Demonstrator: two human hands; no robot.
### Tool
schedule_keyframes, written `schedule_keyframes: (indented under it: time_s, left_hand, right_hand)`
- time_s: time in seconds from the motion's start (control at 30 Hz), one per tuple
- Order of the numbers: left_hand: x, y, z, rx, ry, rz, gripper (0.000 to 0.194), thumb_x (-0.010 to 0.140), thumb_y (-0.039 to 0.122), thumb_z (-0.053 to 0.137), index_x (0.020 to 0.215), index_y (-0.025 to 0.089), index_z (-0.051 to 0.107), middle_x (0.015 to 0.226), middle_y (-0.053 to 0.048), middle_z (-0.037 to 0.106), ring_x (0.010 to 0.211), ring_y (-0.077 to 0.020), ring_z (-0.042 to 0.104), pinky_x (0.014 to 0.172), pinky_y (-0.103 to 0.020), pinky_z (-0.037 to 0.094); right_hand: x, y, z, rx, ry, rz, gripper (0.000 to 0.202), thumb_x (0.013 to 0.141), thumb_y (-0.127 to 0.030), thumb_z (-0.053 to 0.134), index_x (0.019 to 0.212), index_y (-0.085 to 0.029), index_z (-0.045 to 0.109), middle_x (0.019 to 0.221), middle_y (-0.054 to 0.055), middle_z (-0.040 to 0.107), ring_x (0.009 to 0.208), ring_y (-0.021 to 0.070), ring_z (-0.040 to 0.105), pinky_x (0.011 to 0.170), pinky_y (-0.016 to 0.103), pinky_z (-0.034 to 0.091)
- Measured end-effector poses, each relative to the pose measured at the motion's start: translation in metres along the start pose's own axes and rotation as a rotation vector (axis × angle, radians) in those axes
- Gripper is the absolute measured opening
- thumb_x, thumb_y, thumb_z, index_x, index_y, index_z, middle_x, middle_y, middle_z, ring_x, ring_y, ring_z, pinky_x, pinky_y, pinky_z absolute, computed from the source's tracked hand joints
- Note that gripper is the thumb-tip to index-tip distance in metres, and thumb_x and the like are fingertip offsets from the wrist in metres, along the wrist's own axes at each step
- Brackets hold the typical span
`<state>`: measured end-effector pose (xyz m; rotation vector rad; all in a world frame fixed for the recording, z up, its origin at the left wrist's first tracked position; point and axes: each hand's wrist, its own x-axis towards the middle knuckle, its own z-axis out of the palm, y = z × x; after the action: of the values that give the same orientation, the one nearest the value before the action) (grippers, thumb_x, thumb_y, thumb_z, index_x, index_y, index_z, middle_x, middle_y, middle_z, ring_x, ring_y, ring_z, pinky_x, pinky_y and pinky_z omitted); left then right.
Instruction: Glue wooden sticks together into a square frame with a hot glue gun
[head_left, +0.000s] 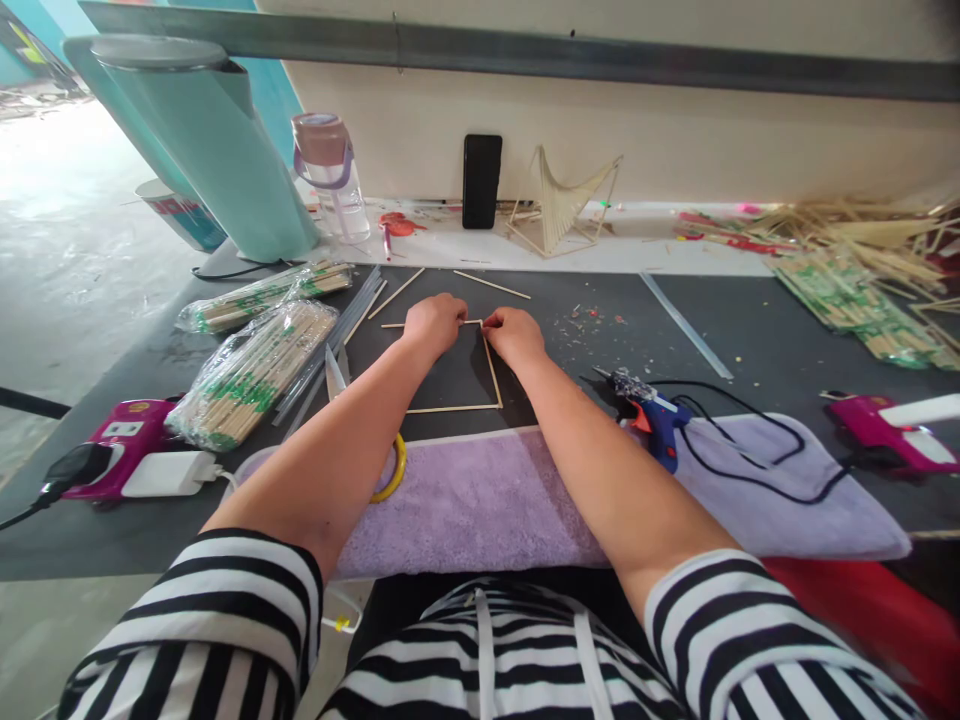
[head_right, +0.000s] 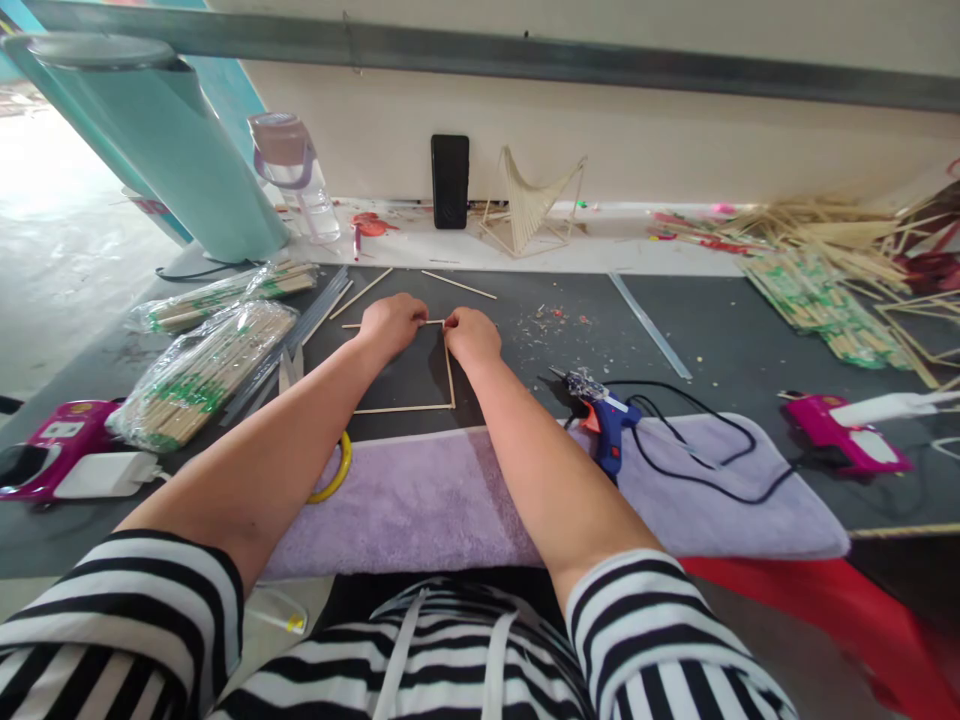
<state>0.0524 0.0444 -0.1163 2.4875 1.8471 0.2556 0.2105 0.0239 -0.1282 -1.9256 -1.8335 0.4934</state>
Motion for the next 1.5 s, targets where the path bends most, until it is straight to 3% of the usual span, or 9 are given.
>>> schedule_keyframes:
  time_s: [1.5]
  left_hand:
    - [0.0002,0.0017,-0.0003,0.005,-0.017,-0.027,0.029,0.091,0.028,0.049,0.104,0.030,0.075,0.115,-0.004,0.070,0.104,-0.0237,0.065,0.076,-0.030,0.046]
  right_hand:
    - [-0.0018,-0.0028,-0.0031,0.000,-0.002,0.011,0.019,0.085,-0.026,0.063,0.097,-0.024,0.077,0.110,0.005,0.076,0.103,0.0223,0.067,0.086,0.031,0.050]
